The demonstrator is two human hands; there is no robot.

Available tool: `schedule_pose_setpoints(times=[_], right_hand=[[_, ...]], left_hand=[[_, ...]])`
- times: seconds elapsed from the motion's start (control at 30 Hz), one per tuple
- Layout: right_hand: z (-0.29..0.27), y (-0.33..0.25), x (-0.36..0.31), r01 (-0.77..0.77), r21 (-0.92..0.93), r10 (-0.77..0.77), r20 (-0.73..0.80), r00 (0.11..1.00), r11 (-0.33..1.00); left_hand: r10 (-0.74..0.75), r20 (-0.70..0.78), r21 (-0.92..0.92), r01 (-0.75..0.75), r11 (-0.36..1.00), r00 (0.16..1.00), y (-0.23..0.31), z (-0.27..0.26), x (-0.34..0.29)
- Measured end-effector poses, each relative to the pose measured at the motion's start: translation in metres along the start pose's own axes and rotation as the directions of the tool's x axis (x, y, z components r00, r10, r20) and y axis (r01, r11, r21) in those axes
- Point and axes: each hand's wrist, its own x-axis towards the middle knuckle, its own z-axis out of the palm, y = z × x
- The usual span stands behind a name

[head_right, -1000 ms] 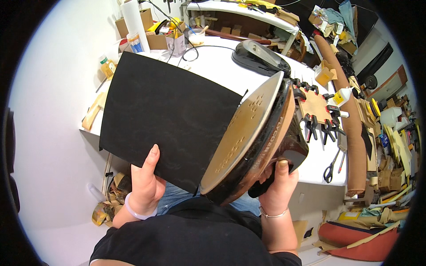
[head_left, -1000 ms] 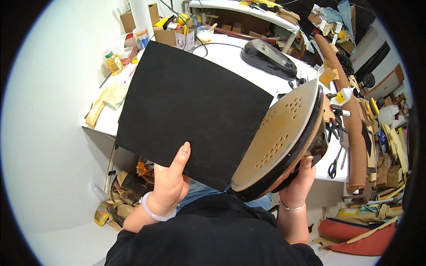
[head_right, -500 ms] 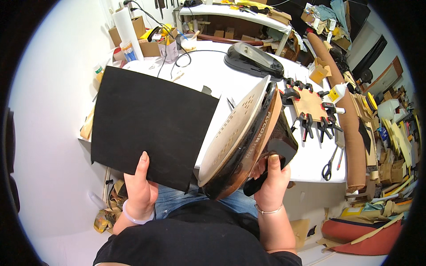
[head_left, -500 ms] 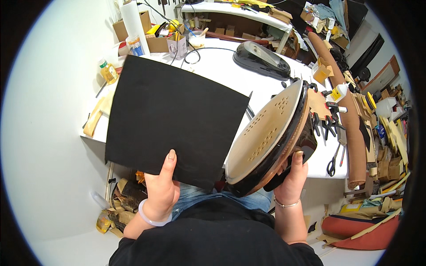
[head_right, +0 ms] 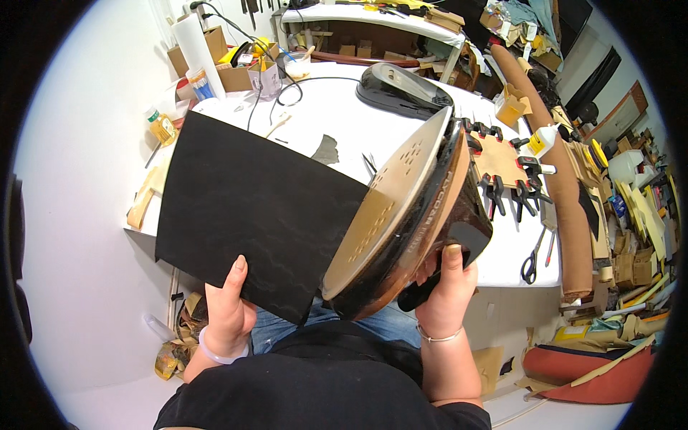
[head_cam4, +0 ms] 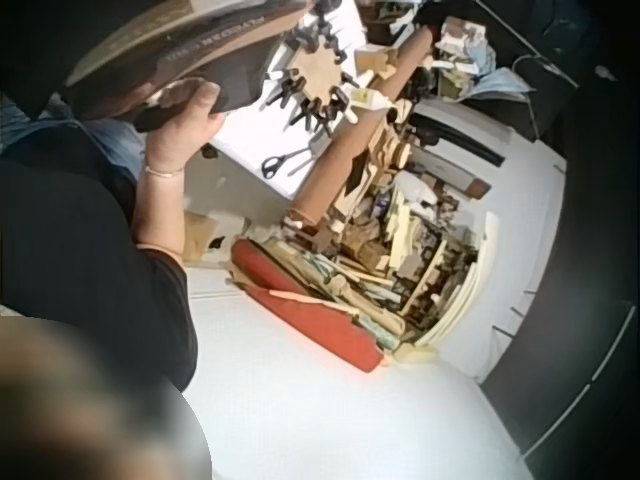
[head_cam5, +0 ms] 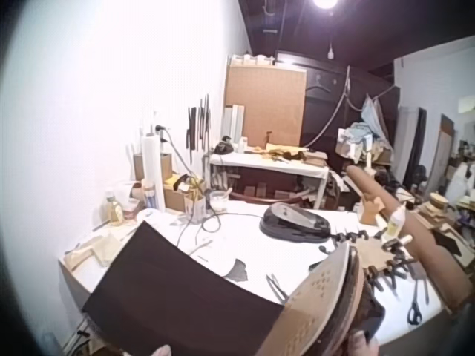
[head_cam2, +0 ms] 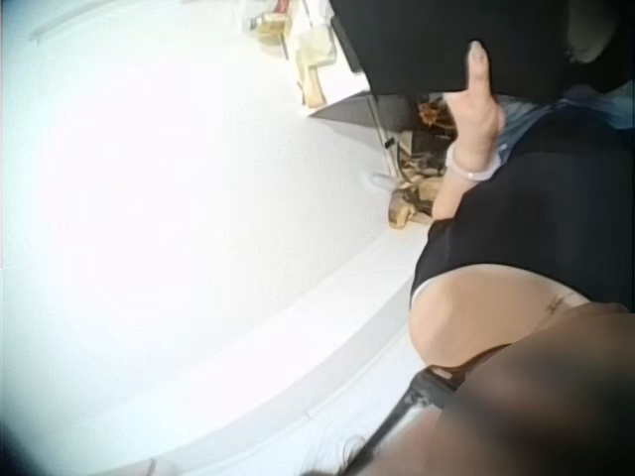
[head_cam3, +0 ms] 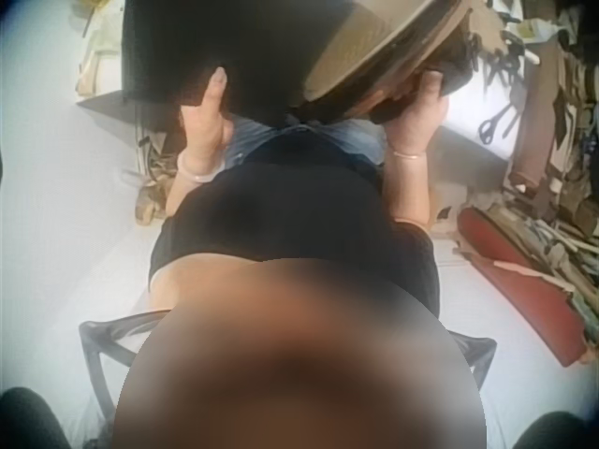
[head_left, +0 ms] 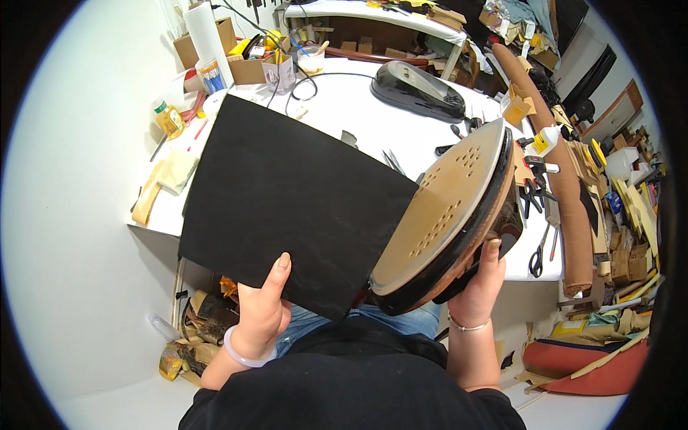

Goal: The person irons a black leather sheet, trims its edges with scissors, applies a liquid with a brush, and irons it again. The work is performed at a cluttered craft table with tools and materials visible.

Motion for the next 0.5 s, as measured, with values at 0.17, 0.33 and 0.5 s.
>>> schedule_pose_setpoints(times=[0.17, 0.33, 0.5], right_hand=[[-0.007, 0.007, 0.002, -0.038, 0.065, 0.039, -0.016, 0.999, 0.997], [-0.008, 0.014, 0.005, -0.053, 0.110, 0.056, -0.019, 0.998, 0.993], [-0.003, 0.018, 0.006, -0.093, 0.140, 0.085, 0.063, 0.994, 0.986]], left_hand=[[-0.156, -0.004, -0.110, 0.155, 0.982, 0.988, 0.003, 0.006, 0.000], [-0.255, 0.060, -0.173, 0.261, 0.950, 0.965, 0.002, 0.004, 0.000], [-0.235, 0.031, -0.195, 0.236, 0.952, 0.972, 0.012, 0.015, 0.003]])
